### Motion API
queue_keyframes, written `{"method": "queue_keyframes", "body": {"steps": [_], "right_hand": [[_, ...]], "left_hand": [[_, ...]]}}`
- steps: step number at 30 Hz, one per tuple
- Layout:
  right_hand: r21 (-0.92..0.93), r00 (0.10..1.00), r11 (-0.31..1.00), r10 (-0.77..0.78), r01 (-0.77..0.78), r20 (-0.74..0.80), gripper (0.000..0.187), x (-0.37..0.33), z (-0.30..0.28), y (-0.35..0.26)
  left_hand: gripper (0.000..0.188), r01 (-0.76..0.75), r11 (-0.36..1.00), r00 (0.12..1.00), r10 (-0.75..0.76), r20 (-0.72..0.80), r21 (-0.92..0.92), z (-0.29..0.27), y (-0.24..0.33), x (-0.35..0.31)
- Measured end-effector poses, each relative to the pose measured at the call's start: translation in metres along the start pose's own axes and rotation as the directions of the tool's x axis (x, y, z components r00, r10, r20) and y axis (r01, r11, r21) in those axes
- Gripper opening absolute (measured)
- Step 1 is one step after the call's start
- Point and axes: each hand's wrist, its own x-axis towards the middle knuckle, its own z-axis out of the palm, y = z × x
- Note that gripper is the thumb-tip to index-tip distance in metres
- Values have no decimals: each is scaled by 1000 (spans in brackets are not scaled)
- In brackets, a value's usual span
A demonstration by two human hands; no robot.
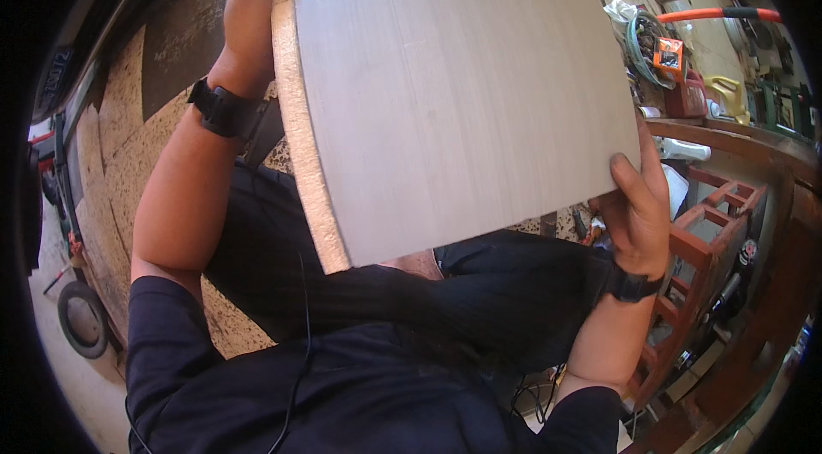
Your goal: Assembling wood panels using a hammer and a saw.
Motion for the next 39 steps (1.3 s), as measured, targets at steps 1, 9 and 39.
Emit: {"method": "queue_keyframes", "body": {"steps": [1, 9, 39], "right_hand": [[-10, 999, 1000, 8, -9, -43, 77, 6, -6, 2], [76, 985, 992, 115, -106, -131, 46, 77, -69, 35], [-257, 957, 930, 285, -264, 46, 46, 34, 15, 72]], "left_hand": [[41, -5, 983, 989, 31, 143, -182, -3, -2, -1], [38, 360, 631, 931, -294, -218, 687, 0, -24, -32], [59, 640, 498, 758, -537, -372, 585, 39, -9, -97]]}}
